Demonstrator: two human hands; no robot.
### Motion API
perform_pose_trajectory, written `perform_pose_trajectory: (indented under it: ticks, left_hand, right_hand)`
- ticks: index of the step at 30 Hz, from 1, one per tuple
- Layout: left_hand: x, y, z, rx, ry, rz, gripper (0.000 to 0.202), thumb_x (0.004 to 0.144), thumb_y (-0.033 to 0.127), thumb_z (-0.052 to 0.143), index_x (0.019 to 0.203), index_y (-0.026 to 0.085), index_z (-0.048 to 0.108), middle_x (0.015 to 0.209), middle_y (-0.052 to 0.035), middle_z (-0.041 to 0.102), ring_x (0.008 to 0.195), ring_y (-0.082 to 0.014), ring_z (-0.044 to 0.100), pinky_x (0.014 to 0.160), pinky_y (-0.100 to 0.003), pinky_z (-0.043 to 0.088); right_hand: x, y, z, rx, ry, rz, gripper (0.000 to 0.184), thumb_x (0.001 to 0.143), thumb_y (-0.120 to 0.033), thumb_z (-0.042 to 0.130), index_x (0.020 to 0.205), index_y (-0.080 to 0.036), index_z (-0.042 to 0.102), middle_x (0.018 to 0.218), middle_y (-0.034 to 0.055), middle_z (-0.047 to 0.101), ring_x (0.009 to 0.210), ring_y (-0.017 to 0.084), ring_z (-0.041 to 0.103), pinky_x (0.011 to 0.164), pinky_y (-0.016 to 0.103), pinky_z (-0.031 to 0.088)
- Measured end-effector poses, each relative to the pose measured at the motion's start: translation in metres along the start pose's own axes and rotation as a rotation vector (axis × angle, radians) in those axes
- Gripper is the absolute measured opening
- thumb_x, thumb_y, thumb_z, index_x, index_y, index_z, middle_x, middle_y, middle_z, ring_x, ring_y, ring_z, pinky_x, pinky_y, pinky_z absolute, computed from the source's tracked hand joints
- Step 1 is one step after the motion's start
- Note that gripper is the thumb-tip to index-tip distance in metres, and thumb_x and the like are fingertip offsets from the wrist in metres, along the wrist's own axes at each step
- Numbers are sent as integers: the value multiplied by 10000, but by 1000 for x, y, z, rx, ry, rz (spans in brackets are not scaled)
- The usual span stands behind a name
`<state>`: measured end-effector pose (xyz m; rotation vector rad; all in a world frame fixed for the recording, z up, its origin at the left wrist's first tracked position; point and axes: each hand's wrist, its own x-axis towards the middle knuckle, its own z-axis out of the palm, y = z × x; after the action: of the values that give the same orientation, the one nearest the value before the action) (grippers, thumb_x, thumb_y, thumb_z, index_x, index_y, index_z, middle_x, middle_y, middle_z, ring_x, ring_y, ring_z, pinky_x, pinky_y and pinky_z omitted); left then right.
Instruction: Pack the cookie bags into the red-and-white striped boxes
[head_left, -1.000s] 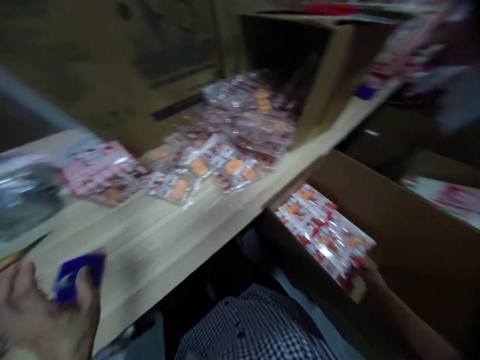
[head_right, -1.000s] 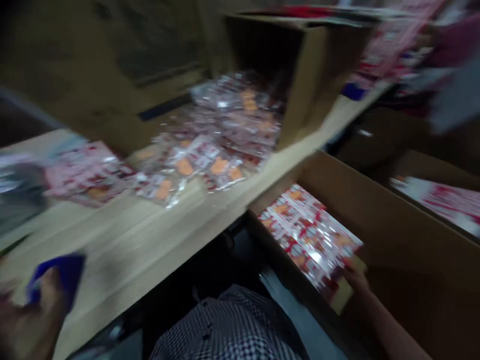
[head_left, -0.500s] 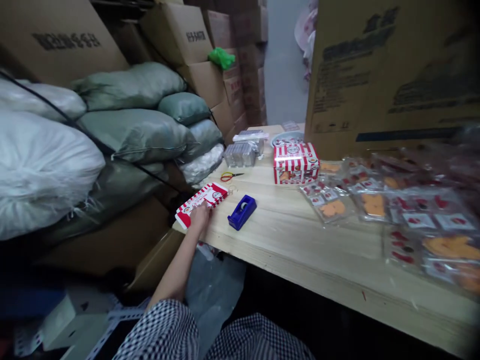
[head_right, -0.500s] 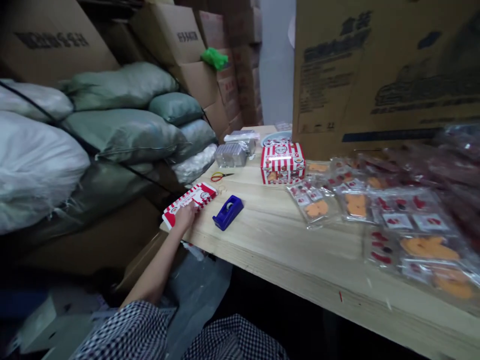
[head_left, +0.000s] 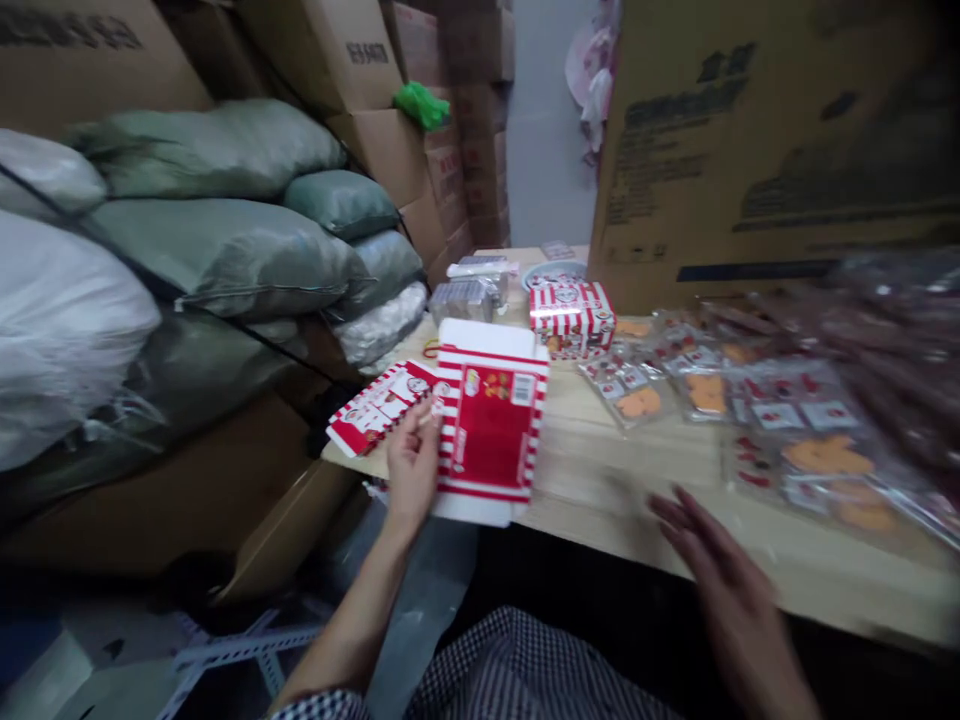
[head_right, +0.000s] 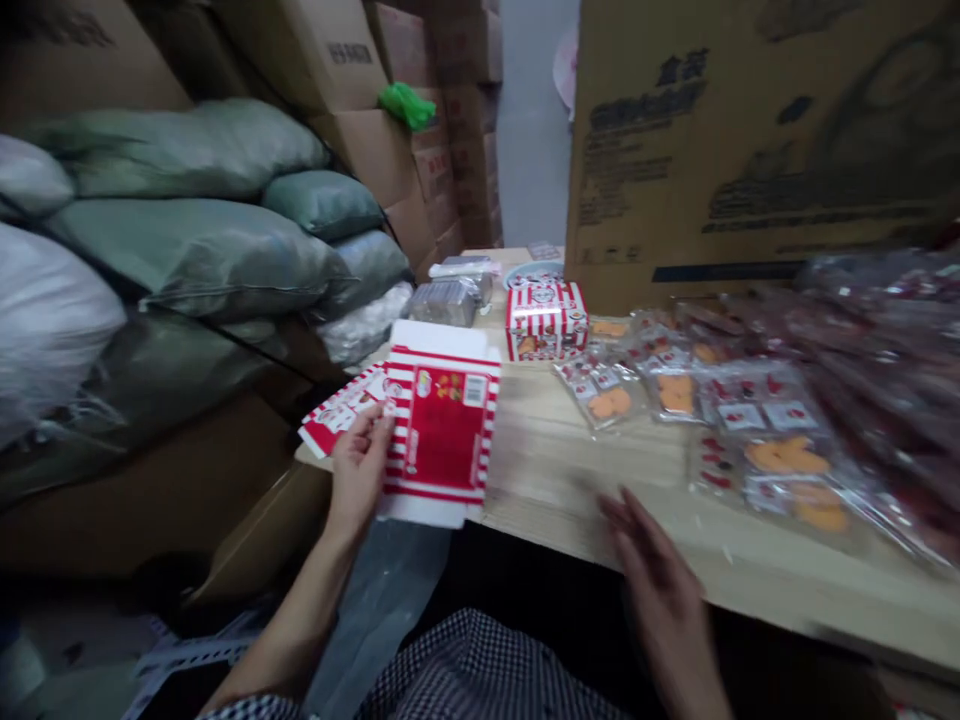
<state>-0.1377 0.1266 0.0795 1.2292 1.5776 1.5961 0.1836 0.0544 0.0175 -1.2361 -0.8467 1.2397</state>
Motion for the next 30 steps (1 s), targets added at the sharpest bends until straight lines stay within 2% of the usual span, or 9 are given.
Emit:
perform_pose_trajectory:
  ticks: [3,5,8,10,13,16,19,24,30]
  left_hand:
    - [-51,-13,48,-187,-284,-240,429,870,447,655,1205,179,660,988,-70,759,833,-193,710,762,-297,563]
    - [-77,-20,73,-246,-437,-311,433,888,435,634,1239,183,660,1126,-94,740,996,-227,700,883,-339,556]
    - [-100,-22,96,-273,-562,-316,535,850,403,691,1342,216,595,1288,-86,678,1156,-252,648,1006,-373,514]
    - [-108,-19,105,-262,-631,-297,654,770,353,783,1373,230,561,1335,-74,650,1203,-256,623,1041,-369,495]
    - [-116,-17,114,-230,-710,-314,729,706,310,840,1372,234,553,1330,-72,653,1204,-262,622,1048,-374,492]
    - [-122,-23,121,-237,-711,-413,581,763,350,789,1298,218,604,1240,-89,702,1095,-270,678,963,-397,546]
    - [-124,-34,124,-262,-698,-477,433,805,376,745,1191,199,658,1145,-98,739,984,-267,713,893,-401,574]
    - [-118,-40,122,-304,-647,-483,399,757,347,793,1106,188,685,1100,-89,753,927,-256,719,865,-386,577]
    - [-109,-33,114,-358,-741,-497,391,868,437,664,1162,180,679,1080,-81,751,961,-245,710,852,-343,562]
  right_hand:
    - [3,12,31,192,-96,65,645,801,-525,740,1383,-360,517,1355,39,637,1224,285,616,1068,490,474]
    - [7,21,42,225,-31,183,549,813,-552,712,1297,-320,596,1300,41,676,1171,307,652,975,480,549]
    - [6,28,39,225,131,298,476,802,-584,700,1175,-290,668,1167,45,740,1064,333,702,842,468,609]
    - [4,30,32,226,168,269,456,798,-577,708,1147,-286,679,1127,44,753,1030,330,712,841,464,607]
    - [4,33,24,182,159,159,411,795,-538,730,1107,-273,691,1118,43,753,1045,315,704,936,466,565]
    - [8,34,23,117,166,103,399,771,-491,772,1088,-262,691,1125,45,749,1046,307,700,974,461,538]
    - [11,30,22,144,151,150,408,750,-475,797,1072,-253,680,1097,55,755,995,305,716,924,462,562]
    - [13,14,10,350,-33,217,462,739,-408,826,1147,-283,649,1132,50,749,1035,294,710,893,451,578]
    - [15,16,3,384,-61,192,403,763,-353,815,1127,-275,660,1114,44,759,1018,270,720,936,444,556]
